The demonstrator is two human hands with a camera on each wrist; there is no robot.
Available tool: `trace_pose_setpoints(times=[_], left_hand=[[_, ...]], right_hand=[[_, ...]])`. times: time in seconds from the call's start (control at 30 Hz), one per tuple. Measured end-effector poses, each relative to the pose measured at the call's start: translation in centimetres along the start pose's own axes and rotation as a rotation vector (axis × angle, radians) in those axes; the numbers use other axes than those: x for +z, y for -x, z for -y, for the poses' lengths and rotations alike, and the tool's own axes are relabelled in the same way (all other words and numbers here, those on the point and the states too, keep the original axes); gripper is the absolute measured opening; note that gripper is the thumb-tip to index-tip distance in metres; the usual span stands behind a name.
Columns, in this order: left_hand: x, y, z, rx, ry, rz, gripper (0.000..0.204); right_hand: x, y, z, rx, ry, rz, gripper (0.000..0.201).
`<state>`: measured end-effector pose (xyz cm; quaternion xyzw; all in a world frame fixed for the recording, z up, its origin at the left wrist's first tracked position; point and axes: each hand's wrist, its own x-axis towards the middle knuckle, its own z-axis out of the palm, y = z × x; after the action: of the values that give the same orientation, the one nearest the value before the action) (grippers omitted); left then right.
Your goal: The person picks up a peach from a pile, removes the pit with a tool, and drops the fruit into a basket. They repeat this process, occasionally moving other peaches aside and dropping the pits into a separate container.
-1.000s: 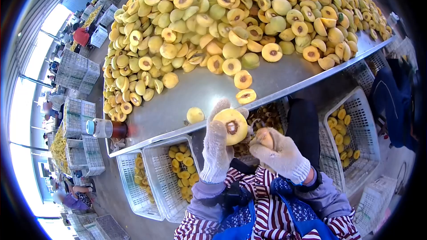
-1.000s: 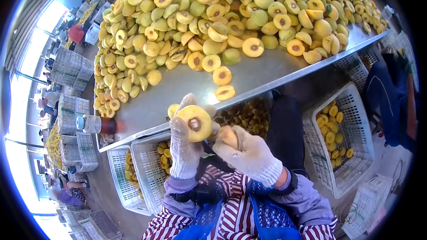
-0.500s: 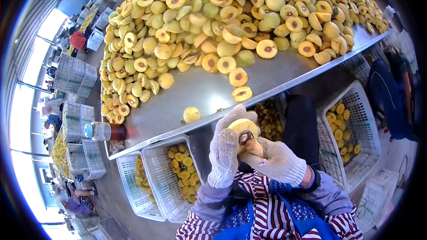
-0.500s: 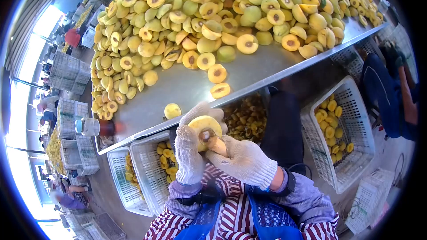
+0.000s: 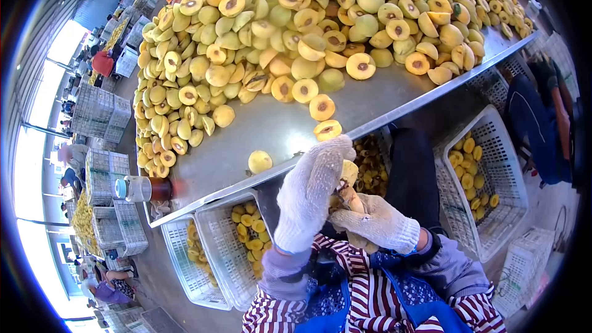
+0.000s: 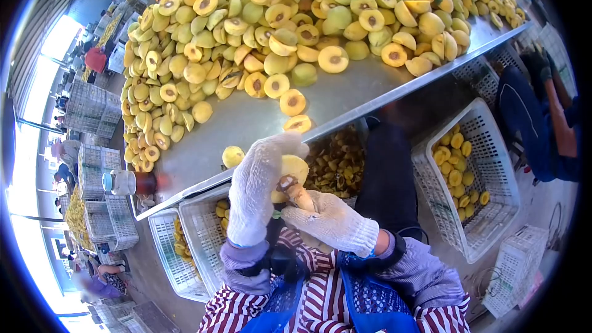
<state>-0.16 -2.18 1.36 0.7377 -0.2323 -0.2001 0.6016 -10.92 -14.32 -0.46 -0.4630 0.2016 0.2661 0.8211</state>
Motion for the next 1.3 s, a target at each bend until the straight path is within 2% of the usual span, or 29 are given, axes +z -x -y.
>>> trace_pose_setpoints(times=[0.07, 0.1, 0.2, 0.23, 0.27, 0.33, 0.37, 0.5, 0.6, 0.63, 0.7, 0.73, 0.77, 0.8, 0.87, 0.97, 1.03, 1.1, 1.27, 1.3], left_hand=[[1.3, 1.2, 0.2, 0.075, -0.021, -0.161, 0.032], [2.2, 1.2, 0.9, 0.242, -0.153, -0.253, 0.031], [2.5, 0.5, 0.7, 0.531, -0.422, -0.285, 0.03], [1.7, 0.5, 0.9, 0.366, -0.396, -0.127, 0.031], [1.4, 0.2, 1.1, 0.204, -0.259, -0.061, 0.033], [1.0, -0.5, 1.2, -0.115, 0.014, 0.067, 0.036], [0.9, -0.4, 0.0, -0.15, -0.035, 0.065, 0.043], [1.4, 0.6, 0.0, 0.22, -0.023, 0.017, 0.048], [0.5, -0.4, 0.1, 0.384, -0.166, 0.193, 0.049], [0.2, -0.8, 0.3, 0.417, -0.142, 0.284, 0.048], [0.6, -0.3, -0.3, 0.159, 0.197, 0.338, 0.046], [0.7, -0.1, -0.3, 0.107, 0.291, 0.354, 0.045], [0.8, 0.0, -0.3, 0.053, 0.386, 0.366, 0.045], [1.0, 0.2, -0.3, -0.002, 0.479, 0.373, 0.044], [1.3, 0.0, 0.1, 0.045, 0.454, 0.382, 0.044], [1.5, 0.1, 0.6, 0.12, 0.416, 0.371, 0.05], [1.7, 0.5, -0.1, -0.013, 0.601, 0.361, 0.056], [2.1, 0.9, -0.3, -0.083, 0.676, 0.327, 0.062], [2.8, 1.4, -0.1, -0.196, 0.738, 0.235, 0.07], [2.9, 1.4, -0.3, -0.238, 0.757, 0.208, 0.07]], right_hand=[[-0.4, 0.5, 0.6, 0.031, -0.008, 0.026, 0.025], [-0.9, 0.4, 0.1, 0.023, 0.01, 0.033, 0.024], [-2.8, -0.8, -2.5, -0.03, -0.143, 0.226, 0.024], [-3.0, -2.0, -3.9, -0.134, -0.229, 0.299, 0.024], [-3.2, -2.2, -4.6, -0.084, -0.191, 0.222, 0.024], [-1.9, -1.3, -2.3, 0.011, -0.112, 0.072, 0.024], [-1.8, 0.0, -0.3, 0.029, -0.116, 0.128, 0.027], [-2.4, 1.0, -0.9, 0.044, -0.2, 0.235, 0.03], [-2.6, 0.4, -2.7, -0.01, -0.704, 0.726, 0.029], [-2.0, 0.1, -3.3, -0.045, -0.792, 0.745, 0.03], [-1.6, 1.4, -2.2, 0.026, -0.699, 0.611, 0.029], [-1.4, 1.9, -1.6, 0.06, -0.652, 0.543, 0.029], [-1.6, 1.5, -2.8, 0.058, -0.679, 0.55, 0.027], [-1.8, 0.6, -3.9, 0.055, -0.819, 0.736, 0.027], [-1.9, -1.0, -5.3, 0.062, -1.087, 1.111, 0.026], [-2.1, 1.7, -3.3, 0.089, -0.802, 0.594, 0.029], [-2.0, 1.5, -3.2, 0.122, -0.808, 0.688, 0.029], [-1.9, 1.6, -2.7, 0.109, -0.743, 0.679, 0.029], [-1.2, 2.2, -2.6, 0.046, -0.448, 0.325, 0.028], [-1.3, 2.0, -2.8, 0.038, -0.441, 0.334, 0.028]])
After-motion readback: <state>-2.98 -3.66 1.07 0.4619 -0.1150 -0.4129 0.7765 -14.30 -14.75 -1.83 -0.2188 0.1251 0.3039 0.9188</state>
